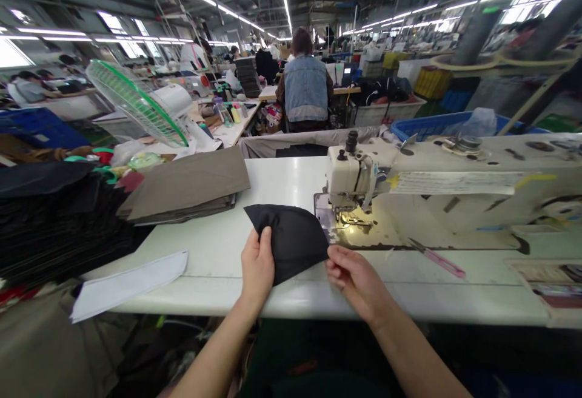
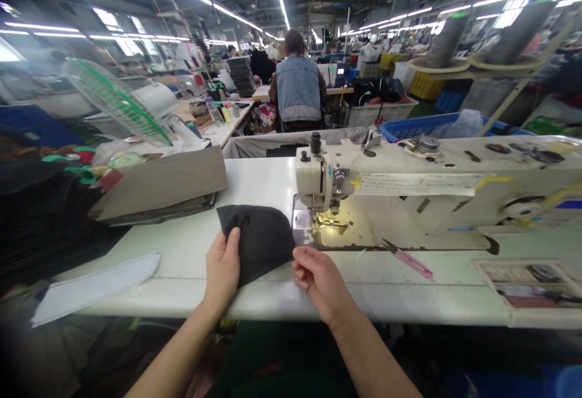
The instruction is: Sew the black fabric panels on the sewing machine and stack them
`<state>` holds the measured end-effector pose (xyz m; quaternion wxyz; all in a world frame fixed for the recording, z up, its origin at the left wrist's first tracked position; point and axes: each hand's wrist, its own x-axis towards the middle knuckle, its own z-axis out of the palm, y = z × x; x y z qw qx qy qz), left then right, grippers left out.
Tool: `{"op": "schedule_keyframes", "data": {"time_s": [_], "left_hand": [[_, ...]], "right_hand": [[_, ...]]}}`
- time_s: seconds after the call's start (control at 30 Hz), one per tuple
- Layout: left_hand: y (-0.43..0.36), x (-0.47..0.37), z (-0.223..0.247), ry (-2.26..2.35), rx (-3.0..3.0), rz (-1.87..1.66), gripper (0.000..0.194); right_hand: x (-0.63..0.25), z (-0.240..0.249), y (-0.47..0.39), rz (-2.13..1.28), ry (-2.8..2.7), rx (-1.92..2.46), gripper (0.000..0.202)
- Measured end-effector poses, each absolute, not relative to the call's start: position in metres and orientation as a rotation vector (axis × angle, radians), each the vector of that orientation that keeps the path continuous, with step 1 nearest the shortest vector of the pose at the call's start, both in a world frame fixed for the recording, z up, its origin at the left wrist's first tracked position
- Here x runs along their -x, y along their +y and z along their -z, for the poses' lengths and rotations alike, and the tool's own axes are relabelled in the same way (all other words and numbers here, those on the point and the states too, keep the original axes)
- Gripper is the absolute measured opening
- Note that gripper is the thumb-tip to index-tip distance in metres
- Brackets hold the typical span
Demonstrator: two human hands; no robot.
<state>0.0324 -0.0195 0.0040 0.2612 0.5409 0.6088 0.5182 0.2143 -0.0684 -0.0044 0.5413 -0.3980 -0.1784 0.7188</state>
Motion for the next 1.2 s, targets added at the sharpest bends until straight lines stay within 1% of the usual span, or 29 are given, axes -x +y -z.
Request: {"op": "schedule_keyframes", "data": {"time_s": [0.07,0.13,0.27,0.33,0.4,0.53,0.63,0.7,0.77,0.83,0.93,1.03,1.07,1.17,1.2], "left_hand": [[-0.015,-0.033,-0.002,1.612,-1.425,-1.397,0.038],[-0.01,-0.033,0.001,1.545,-1.379,-1.377,0.04],[-0.003,-0.032,0.007,1.429,-1.295,-1.334,0.043],[0.0,-0.031,0.009,1.394,-1.258,-1.351,0.043],[0.005,-0.029,0.007,1.367,-1.253,-1.33,0.043],[0.045,-0.03,-0.01,1.351,-1.35,-1.123,0.041],[0.103,-0.037,-0.034,1.39,-1.414,-1.15,0.037],[0.144,-0.045,-0.05,1.444,-1.454,-1.175,0.04],[0.176,-0.052,-0.06,1.5,-1.513,-1.125,0.043],[0.191,-0.057,-0.061,1.558,-1.6,-1.028,0.043],[0.18,-0.053,-0.054,1.636,-1.803,-0.864,0.033],[0.148,-0.027,-0.055,1.723,-2.061,-0.739,0.013],[0.136,-0.014,-0.059,1.766,-2.143,-0.705,0.014],[0.112,0.031,-0.079,1.956,-2.327,-0.587,0.029],[0.108,0.046,-0.086,2.019,-2.365,-0.525,0.03]], "right_hand": [[-0.218,0.003,-0.066,-1.696,-0.389,0.954,0.05],[-0.224,0.004,-0.063,-1.614,-0.504,1.042,0.049],[-0.239,0.011,-0.058,-1.217,-0.918,1.357,0.055],[-0.246,0.017,-0.059,-1.026,-1.029,1.474,0.058],[-0.251,0.022,-0.062,-0.929,-1.086,1.549,0.059],[-0.256,0.032,-0.067,-0.896,-1.15,1.608,0.057],[-0.254,0.037,-0.066,-0.896,-1.173,1.62,0.059],[-0.253,0.04,-0.065,-0.885,-1.173,1.631,0.06],[-0.253,0.043,-0.063,-0.877,-1.171,1.643,0.061],[-0.253,0.046,-0.063,-0.872,-1.181,1.644,0.061],[-0.255,0.05,-0.064,-0.861,-1.197,1.626,0.058],[-0.259,0.053,-0.064,-0.87,-1.231,1.624,0.055],[-0.26,0.053,-0.064,-0.881,-1.247,1.629,0.055],[-0.263,0.054,-0.063,-0.902,-1.269,1.646,0.055],[-0.263,0.054,-0.063,-0.901,-1.267,1.652,0.056]]}}
